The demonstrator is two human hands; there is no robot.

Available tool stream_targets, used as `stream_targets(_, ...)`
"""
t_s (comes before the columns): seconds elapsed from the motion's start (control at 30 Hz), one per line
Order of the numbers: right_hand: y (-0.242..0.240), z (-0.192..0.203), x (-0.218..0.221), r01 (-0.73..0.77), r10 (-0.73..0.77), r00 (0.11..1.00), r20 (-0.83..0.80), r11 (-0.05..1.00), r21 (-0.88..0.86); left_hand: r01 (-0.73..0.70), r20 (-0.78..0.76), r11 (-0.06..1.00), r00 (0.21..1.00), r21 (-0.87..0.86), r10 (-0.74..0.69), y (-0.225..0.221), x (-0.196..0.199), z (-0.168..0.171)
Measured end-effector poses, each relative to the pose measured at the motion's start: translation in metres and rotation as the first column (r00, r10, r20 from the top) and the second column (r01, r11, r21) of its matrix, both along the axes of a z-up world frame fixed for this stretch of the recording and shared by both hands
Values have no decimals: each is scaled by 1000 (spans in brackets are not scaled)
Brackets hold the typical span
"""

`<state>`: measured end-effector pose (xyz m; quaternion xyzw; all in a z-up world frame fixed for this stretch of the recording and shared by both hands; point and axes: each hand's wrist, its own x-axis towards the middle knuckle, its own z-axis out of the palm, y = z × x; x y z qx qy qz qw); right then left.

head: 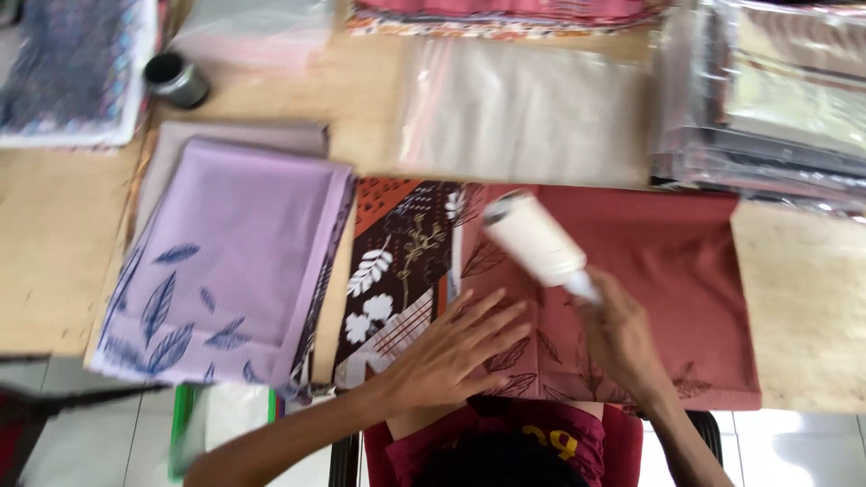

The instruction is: Using a lint roller to clean a piece of fabric before folding it neatly on a table.

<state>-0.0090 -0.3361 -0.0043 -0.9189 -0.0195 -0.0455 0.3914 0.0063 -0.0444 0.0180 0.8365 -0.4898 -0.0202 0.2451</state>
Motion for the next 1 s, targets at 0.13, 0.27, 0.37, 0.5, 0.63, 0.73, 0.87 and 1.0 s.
stream_targets(0.13, 57, 15, 15, -459, 462, 887, 15, 885, -79, -175, 44, 964, 985, 200, 169, 48, -37, -10)
stream_targets(0.27, 78, 1, 49, -529, 638, 761, 118, 716, -455, -359, 329, 902, 904, 237, 273, 72, -58, -10)
stream_targets(0.37, 88, 4, 85, -408, 659, 717, 226, 660, -631, -369, 295, 904, 907, 213, 301, 74, -63, -11)
stream_targets(0.5, 98, 6, 135, -348, 555, 793, 251, 751, -561, -389, 287, 894, 902, 221, 321, 74, -65, -11)
stream_targets(0.63, 98, -15, 168, -219, 454, 837, 307, 791, -572, -349, 77, 931, 936, 105, 342, 78, -67, -10)
stream_targets(0.73, 106, 6, 155, -384, 526, 775, 351, 833, -399, -510, -124, 860, 854, -1, 506, 84, -75, 0)
stream_targets(0.87, 114, -1, 143, -493, 672, 704, 229, 696, -522, -628, 216, 759, 775, 169, 593, 81, -89, -17)
stream_targets(1.0, 126, -12, 164, -385, 632, 715, 299, 713, -587, -637, 176, 767, 766, 74, 619, 80, -93, -17)
